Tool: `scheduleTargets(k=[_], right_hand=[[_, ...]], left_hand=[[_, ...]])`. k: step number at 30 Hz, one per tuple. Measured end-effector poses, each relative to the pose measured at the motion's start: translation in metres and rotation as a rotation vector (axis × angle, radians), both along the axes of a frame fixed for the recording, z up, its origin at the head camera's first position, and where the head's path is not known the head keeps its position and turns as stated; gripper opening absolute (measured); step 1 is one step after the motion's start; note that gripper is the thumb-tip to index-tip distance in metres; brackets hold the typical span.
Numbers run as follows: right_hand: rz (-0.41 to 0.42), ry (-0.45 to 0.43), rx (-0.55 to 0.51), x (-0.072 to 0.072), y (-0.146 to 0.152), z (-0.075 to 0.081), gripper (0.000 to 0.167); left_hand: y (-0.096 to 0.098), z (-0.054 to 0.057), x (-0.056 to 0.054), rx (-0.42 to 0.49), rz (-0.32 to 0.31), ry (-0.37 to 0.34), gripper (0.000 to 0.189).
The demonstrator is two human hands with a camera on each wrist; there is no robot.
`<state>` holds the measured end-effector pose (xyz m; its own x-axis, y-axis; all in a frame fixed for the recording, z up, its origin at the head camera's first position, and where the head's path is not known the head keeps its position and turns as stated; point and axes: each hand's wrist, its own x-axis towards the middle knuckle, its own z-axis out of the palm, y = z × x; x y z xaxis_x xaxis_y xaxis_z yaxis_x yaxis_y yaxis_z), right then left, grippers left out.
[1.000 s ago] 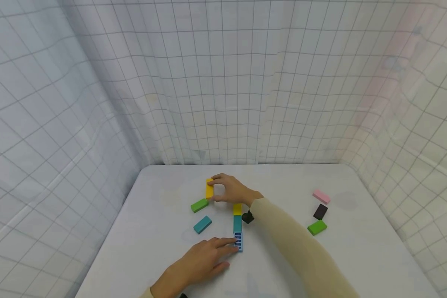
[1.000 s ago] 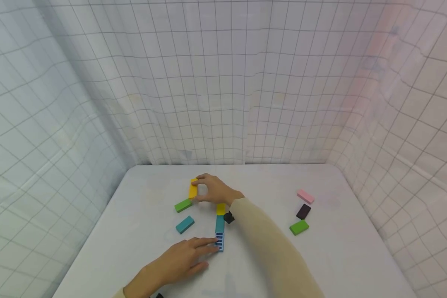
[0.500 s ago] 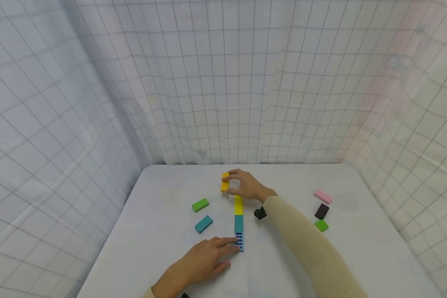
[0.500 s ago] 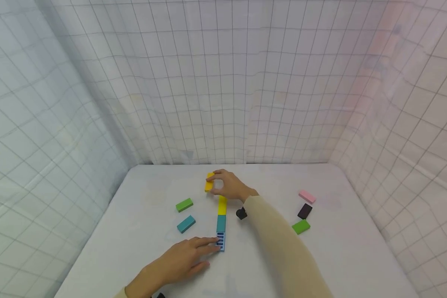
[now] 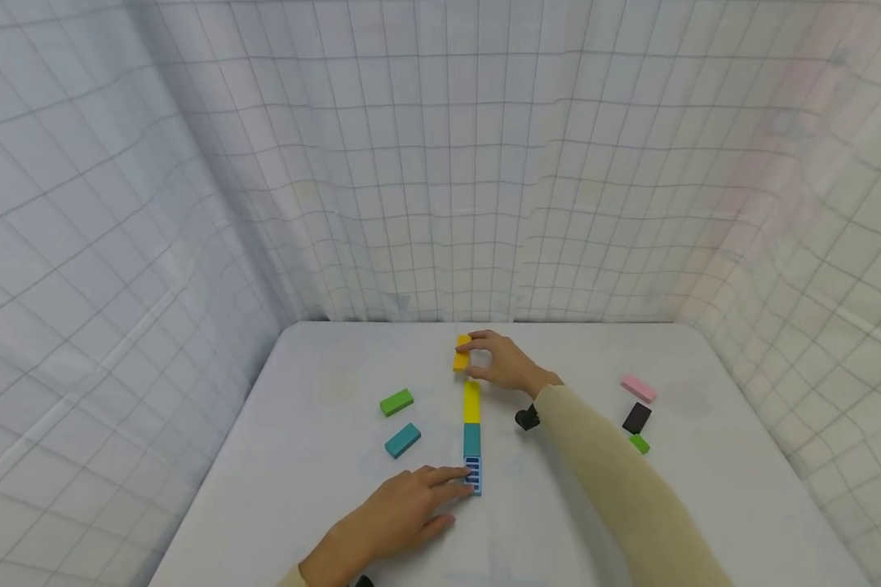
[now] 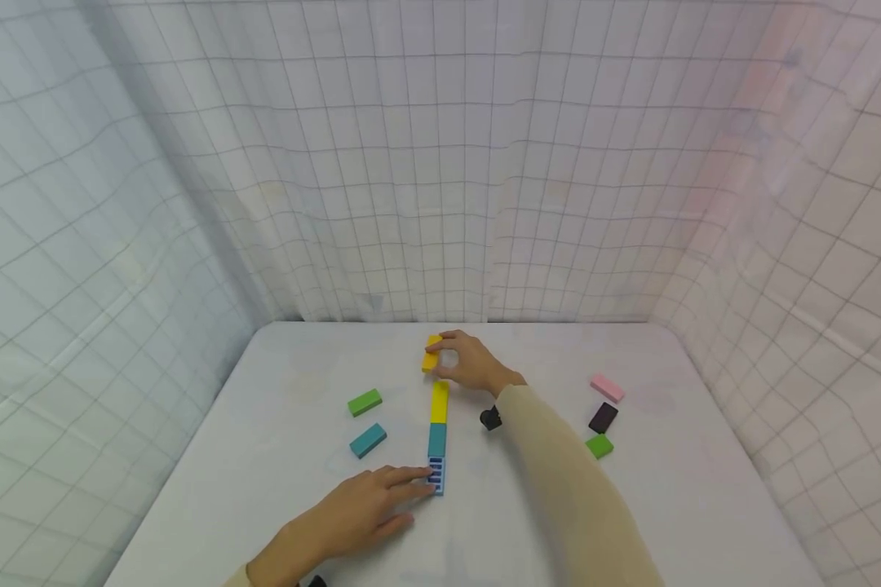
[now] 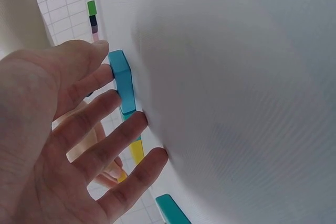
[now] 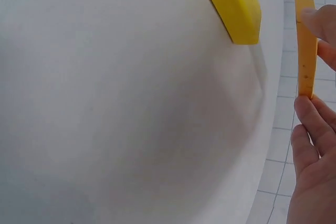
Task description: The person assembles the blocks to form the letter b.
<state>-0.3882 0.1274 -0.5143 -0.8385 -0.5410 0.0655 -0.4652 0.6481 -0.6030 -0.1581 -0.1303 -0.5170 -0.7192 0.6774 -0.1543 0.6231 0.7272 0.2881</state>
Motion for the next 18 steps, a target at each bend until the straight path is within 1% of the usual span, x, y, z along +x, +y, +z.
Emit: scheduleTargets(k=[3,10,18], right_hand=[[-0.019,-0.007,-0.004,-0.001,0.005,-0.001,0.045],[-0.052,-0.029,0.012,-0.001,0.017,-0.005,0.044],[-0.073,-0.072,0.042,0.001,0.021,-0.010,0.044]], left_hand=[[0.001,0.002,-0.001,-0.003,0.002,-0.002,0.051],[0.001,0.003,-0.002,-0.001,-0.017,0.036,0.050],[0.001,0.003,-0.001,0.002,-0.008,0.017,0.049]])
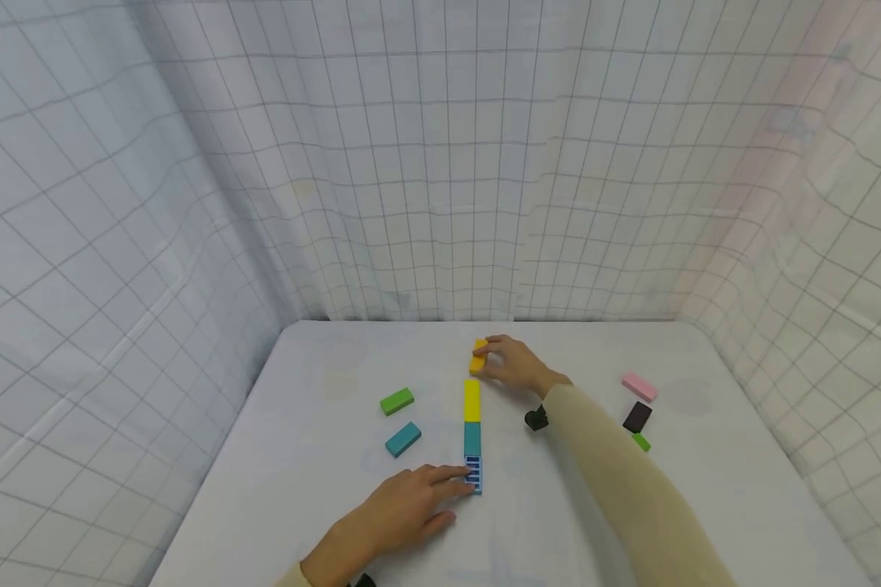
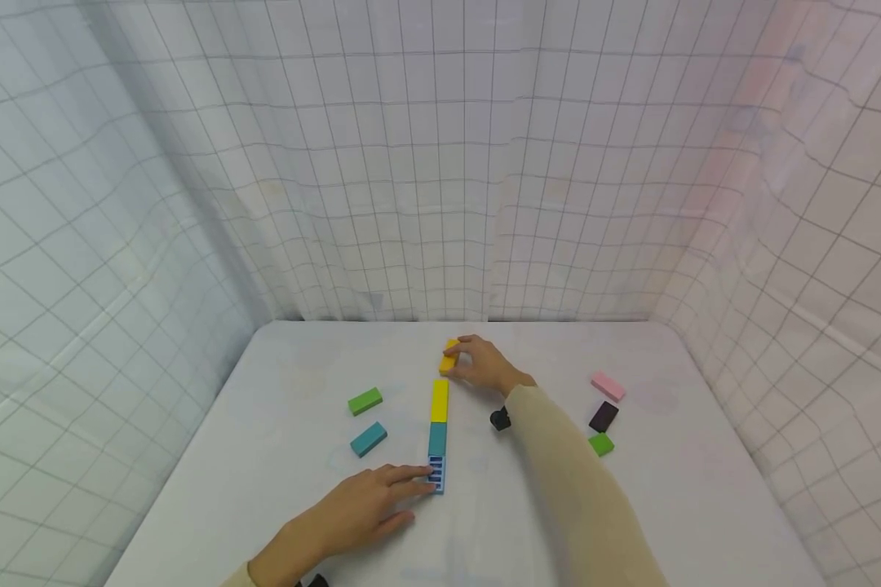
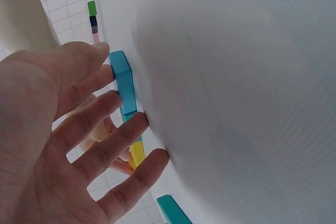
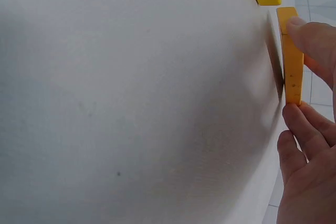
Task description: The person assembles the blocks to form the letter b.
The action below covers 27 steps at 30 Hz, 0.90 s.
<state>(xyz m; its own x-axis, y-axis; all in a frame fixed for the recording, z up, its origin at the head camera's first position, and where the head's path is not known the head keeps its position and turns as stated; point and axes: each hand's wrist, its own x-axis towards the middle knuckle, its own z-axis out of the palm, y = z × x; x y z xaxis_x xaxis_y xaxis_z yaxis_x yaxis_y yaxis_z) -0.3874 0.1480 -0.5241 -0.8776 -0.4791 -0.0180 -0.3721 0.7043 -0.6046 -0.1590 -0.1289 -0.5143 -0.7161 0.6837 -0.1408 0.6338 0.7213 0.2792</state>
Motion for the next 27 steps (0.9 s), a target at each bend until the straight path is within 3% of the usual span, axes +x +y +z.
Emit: scheduleTargets(k=[27], right_hand=[[0.053,0.016,0.029,0.0001,-0.0074,-0.0024,0.036]], left_hand=[[-0.0010,-0.0016,0.0006,0.005,0.004,-0.009,0.050]])
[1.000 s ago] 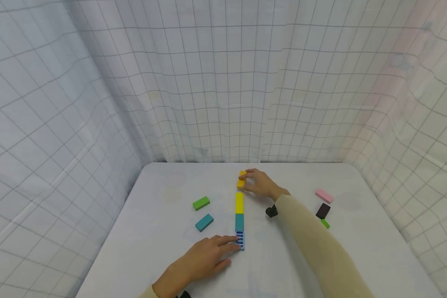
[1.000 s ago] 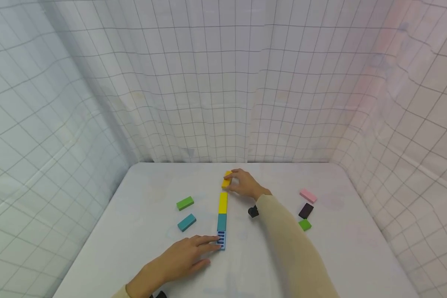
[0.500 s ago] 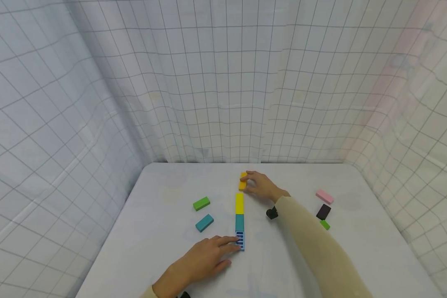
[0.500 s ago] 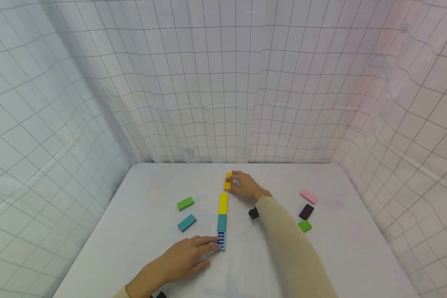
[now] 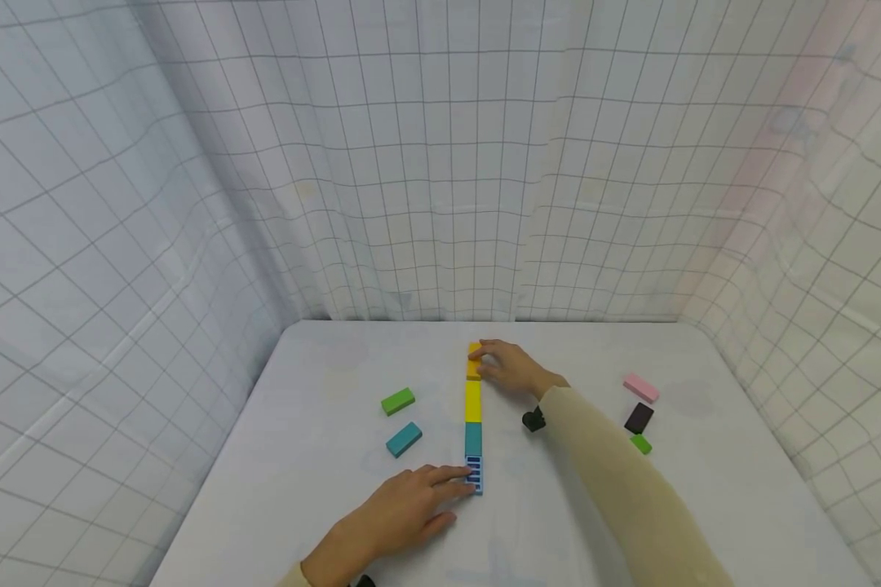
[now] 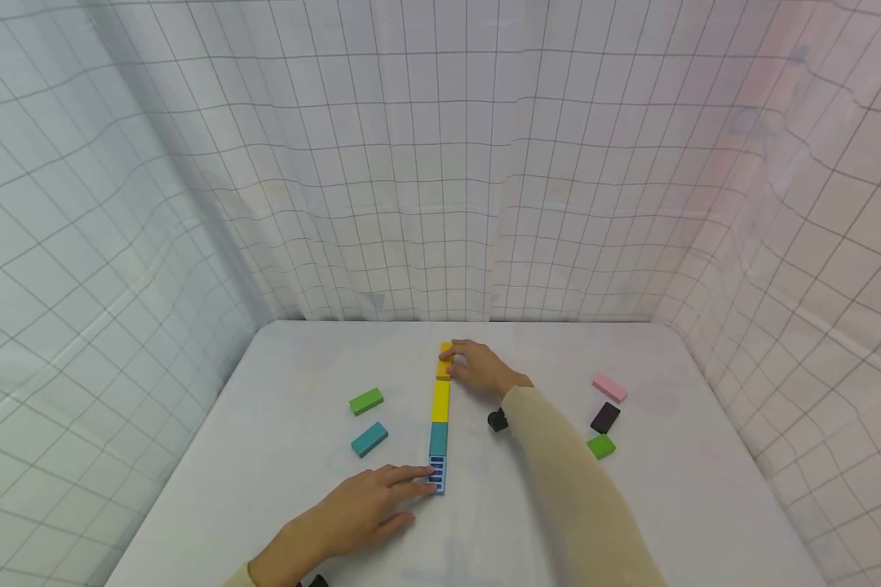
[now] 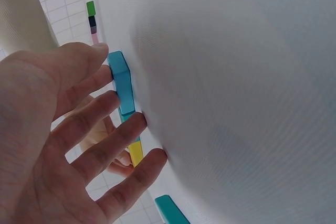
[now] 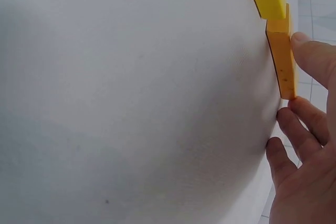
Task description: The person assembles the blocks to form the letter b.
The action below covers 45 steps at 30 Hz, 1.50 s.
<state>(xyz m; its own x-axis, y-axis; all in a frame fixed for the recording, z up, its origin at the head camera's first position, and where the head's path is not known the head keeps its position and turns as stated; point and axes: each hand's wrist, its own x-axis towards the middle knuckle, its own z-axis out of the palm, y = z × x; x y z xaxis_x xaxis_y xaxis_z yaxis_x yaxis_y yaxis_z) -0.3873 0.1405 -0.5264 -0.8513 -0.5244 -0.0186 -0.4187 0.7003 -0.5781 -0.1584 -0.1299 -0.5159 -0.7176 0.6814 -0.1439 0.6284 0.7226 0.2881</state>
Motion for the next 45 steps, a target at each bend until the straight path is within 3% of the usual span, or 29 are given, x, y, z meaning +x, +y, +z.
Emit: scheduleTargets(k=[19,35,45], right_hand=[[0.015,-0.004,-0.051,0.0003,-0.0004,-0.0037,0.033],[0.036,-0.006,-0.062,0.0043,-0.0048,-0.0028,0.034],[0.023,-0.002,-0.059,0.0077,-0.0029,0.0008,0.032]], left_hand=[[-0.0005,0.0000,-0.0011,0.008,-0.025,0.047,0.048],[-0.0005,-0.0002,-0.0019,0.016,0.004,-0.002,0.046],[0.0007,0.0006,-0.0022,0.021,-0.011,0.026,0.047]])
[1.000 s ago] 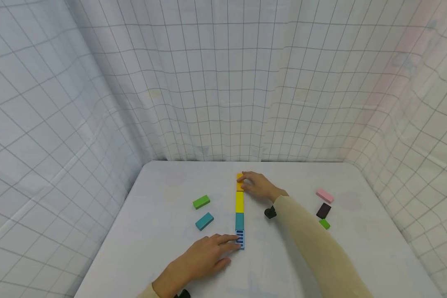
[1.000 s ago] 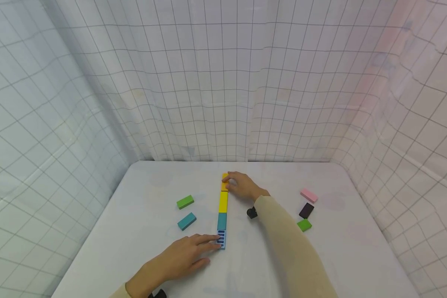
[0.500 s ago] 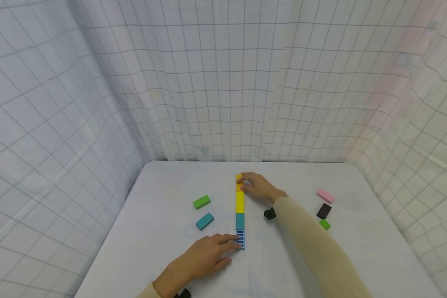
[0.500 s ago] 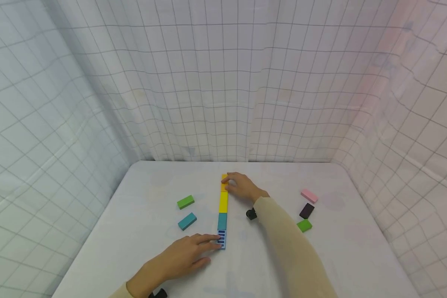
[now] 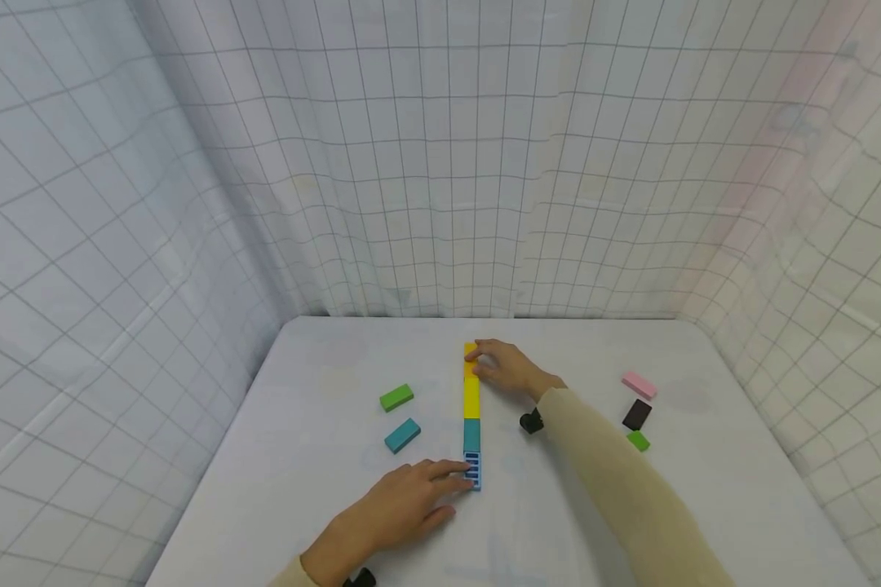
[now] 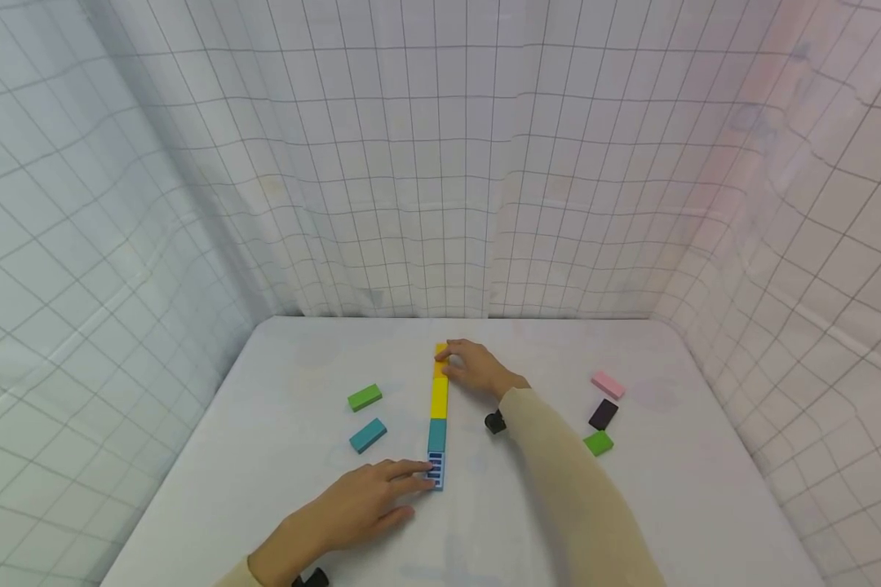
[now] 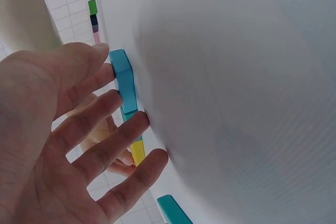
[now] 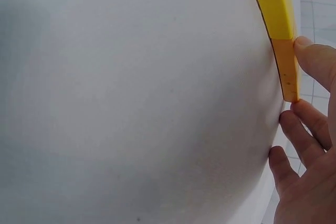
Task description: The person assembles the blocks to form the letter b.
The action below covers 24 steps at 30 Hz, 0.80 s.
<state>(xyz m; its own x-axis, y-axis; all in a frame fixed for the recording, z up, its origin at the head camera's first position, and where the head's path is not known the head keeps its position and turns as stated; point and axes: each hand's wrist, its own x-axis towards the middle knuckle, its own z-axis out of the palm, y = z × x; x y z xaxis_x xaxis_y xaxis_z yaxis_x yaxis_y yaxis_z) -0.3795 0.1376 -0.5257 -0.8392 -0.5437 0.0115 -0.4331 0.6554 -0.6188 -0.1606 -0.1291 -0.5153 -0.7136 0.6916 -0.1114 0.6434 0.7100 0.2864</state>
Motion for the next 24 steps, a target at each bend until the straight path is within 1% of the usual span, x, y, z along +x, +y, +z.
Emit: scheduleTargets(k=[4,7,15,20,21,24], right_hand=[[0.004,0.009,0.018,0.000,0.001,0.002,0.032],[0.003,0.008,0.037,-0.001,0.002,0.000,0.032],[0.013,-0.004,0.043,0.000,0.005,0.000,0.034],[0.035,0.010,0.028,0.000,0.008,-0.004,0.035],[0.056,0.031,0.015,-0.005,0.012,-0.013,0.036],[0.070,0.045,-0.003,-0.003,0.015,-0.014,0.037]], left_hand=[[0.001,0.001,-0.001,-0.003,0.000,0.002,0.045],[0.001,0.001,-0.002,0.004,0.001,0.003,0.043],[0.003,0.000,-0.006,-0.004,0.015,-0.022,0.039],[0.004,0.000,-0.007,0.001,0.018,-0.021,0.037],[0.004,0.000,-0.007,0.005,0.019,-0.019,0.037],[0.005,-0.001,-0.007,0.022,0.021,-0.014,0.036]])
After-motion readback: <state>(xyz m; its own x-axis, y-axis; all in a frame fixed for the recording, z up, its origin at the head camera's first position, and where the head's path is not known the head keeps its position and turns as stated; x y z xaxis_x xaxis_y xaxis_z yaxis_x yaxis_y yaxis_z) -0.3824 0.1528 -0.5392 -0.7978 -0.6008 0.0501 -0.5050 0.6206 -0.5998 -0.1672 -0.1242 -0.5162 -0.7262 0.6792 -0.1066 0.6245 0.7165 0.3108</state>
